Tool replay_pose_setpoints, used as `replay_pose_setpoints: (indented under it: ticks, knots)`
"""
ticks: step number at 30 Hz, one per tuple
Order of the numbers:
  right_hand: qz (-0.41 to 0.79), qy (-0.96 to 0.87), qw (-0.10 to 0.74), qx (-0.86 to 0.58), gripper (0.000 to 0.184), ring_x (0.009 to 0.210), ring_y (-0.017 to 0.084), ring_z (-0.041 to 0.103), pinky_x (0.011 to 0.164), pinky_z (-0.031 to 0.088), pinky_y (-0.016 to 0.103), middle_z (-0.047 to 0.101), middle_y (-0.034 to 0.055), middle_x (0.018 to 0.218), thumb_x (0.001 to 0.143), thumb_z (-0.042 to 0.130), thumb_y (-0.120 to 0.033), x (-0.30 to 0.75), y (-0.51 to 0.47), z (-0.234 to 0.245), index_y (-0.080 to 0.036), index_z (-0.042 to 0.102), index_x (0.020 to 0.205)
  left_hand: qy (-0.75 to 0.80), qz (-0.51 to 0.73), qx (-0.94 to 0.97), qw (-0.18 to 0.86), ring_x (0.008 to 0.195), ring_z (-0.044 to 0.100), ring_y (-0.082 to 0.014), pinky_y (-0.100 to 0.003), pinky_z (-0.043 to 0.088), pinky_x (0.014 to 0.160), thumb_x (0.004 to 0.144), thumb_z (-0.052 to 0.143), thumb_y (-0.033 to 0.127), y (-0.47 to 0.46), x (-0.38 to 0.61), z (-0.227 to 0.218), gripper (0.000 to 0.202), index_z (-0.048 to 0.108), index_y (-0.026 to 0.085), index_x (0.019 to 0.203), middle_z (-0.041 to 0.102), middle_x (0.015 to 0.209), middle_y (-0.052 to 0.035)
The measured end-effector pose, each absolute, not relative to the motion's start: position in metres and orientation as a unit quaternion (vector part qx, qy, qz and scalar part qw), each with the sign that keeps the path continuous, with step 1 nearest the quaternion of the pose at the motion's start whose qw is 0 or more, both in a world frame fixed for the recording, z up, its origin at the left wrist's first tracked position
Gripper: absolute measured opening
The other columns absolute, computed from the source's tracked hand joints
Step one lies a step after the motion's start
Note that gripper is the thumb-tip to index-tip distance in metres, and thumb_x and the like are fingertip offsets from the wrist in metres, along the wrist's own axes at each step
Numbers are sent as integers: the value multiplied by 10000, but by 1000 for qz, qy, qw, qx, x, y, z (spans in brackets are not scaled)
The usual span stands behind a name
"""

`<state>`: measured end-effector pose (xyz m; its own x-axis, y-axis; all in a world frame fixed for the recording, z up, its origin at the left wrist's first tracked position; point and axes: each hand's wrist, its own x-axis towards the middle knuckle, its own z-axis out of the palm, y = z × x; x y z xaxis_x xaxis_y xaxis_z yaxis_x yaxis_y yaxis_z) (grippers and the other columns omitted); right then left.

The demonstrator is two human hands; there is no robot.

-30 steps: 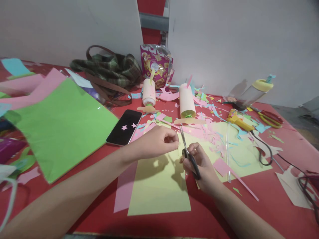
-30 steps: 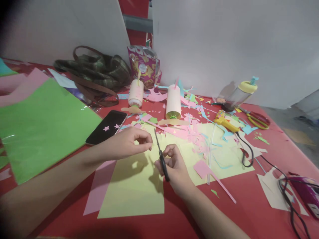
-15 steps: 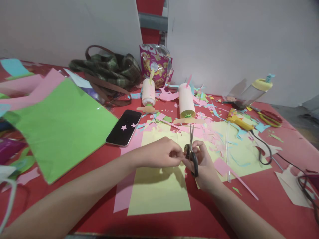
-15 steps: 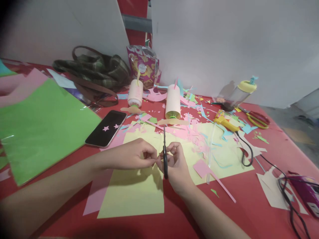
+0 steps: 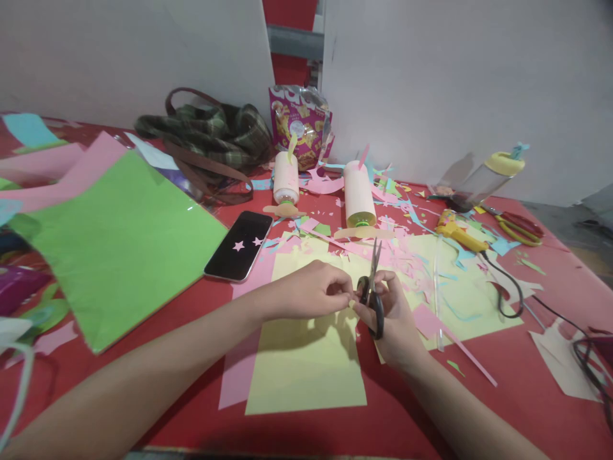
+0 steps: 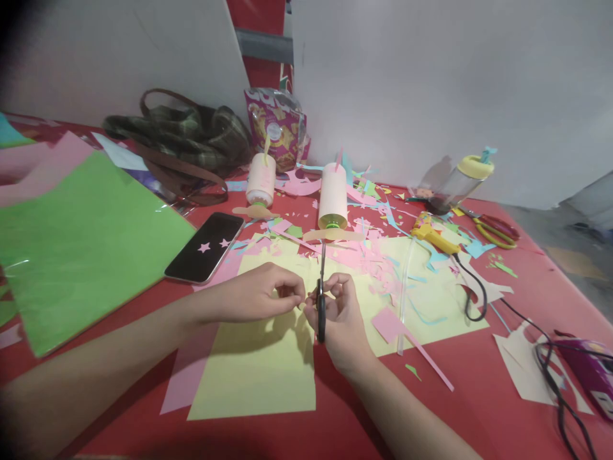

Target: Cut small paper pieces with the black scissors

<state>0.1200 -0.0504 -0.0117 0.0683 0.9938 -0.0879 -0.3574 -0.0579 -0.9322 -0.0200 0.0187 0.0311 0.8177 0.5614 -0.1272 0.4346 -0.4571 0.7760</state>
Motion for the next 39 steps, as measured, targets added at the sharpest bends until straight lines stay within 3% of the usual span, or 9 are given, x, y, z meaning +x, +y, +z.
replay_pose_setpoints:
  ticks: [8,17,23,31,39]
  knots:
    - [539,-354,610,-461,383,644,119,502,491,415,222,486,-36,761,570,665,-132,121,-49,-10,-270,365,766,278,87,845,449,578,460,-87,-192,339,536,717,406,221,15,-18,31,169,549,131,711,542,648,-2]
    - [536,-346,619,-459,339,625,92,492,493,394,197,482,-42,766,610,633,-107,122,-48,-13,-262,376,767,296,117,830,459,580,460,-87,-186,331,516,759,362,227,12,-14,26,220,553,124,721,546,646,-5]
    - [590,-361,571,-444,315,595,84,456,526,361,192,463,-51,678,609,645,-132,120,-50,-9,-241,381,743,309,136,830,443,565,445,-84,-187,328,523,735,381,204,17,-18,32,183,542,132,688,520,612,12]
    - [658,-416,494,-387,226,640,120,453,606,360,263,465,-6,743,679,580,-321,123,-54,-9,-234,391,767,336,155,837,404,596,452,-88,-190,328,550,723,394,220,30,-31,50,168,536,144,675,524,641,21]
    - [680,-434,463,-366,252,658,123,441,626,343,267,459,1,761,675,583,-344,123,-56,-9,-231,384,779,318,124,852,396,615,455,-90,-188,320,546,717,399,226,33,-34,52,172,540,145,661,524,660,16]
